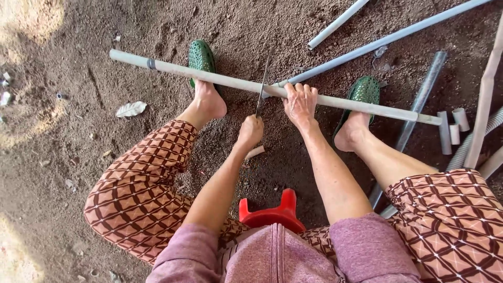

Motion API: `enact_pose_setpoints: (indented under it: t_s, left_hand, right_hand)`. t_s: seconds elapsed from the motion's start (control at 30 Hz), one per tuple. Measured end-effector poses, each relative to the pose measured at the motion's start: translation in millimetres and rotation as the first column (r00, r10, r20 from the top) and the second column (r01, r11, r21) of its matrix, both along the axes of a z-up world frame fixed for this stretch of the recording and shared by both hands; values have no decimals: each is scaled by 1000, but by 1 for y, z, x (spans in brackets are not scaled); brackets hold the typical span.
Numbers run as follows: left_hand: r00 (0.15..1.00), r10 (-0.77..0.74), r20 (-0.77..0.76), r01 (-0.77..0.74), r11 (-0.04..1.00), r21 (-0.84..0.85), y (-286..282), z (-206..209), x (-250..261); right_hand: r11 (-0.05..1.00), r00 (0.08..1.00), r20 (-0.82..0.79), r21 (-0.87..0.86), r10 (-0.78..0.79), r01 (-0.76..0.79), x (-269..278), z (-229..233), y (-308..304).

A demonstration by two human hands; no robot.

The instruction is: The person sits on a small red stool on a dirt ground and uses a hand saw to cut a long white pipe. They hold the pipe steady with their left hand and saw back and forth with their right hand. Several other cut pipe pieces are visible on the ground nearby.

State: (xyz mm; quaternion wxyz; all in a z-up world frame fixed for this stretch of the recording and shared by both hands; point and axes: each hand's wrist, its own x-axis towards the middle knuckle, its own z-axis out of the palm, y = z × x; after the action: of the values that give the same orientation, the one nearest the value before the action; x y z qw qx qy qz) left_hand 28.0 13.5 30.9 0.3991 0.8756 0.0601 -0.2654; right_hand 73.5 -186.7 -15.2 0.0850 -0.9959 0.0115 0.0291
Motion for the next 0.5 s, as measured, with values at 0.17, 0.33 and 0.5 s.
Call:
enact_pose_setpoints:
  t_s: [0.17,0.33,0.5]
  left_hand:
    - [999,18,-50,-18,1000,5,2,-2,-28]
    - [963,-247,-109,264,948,180,5,48,-58]
    - [995,55,-83,-61,996,-69,6,-18,-2]
  right_hand:
    - [1000,1000,-21,12,1,-1,1,-8,-1]
    - [1000,1000,-15,24,-7,8,3,-3,1]
    - [1000,999,38,-9,-2,2,1,-12,-1]
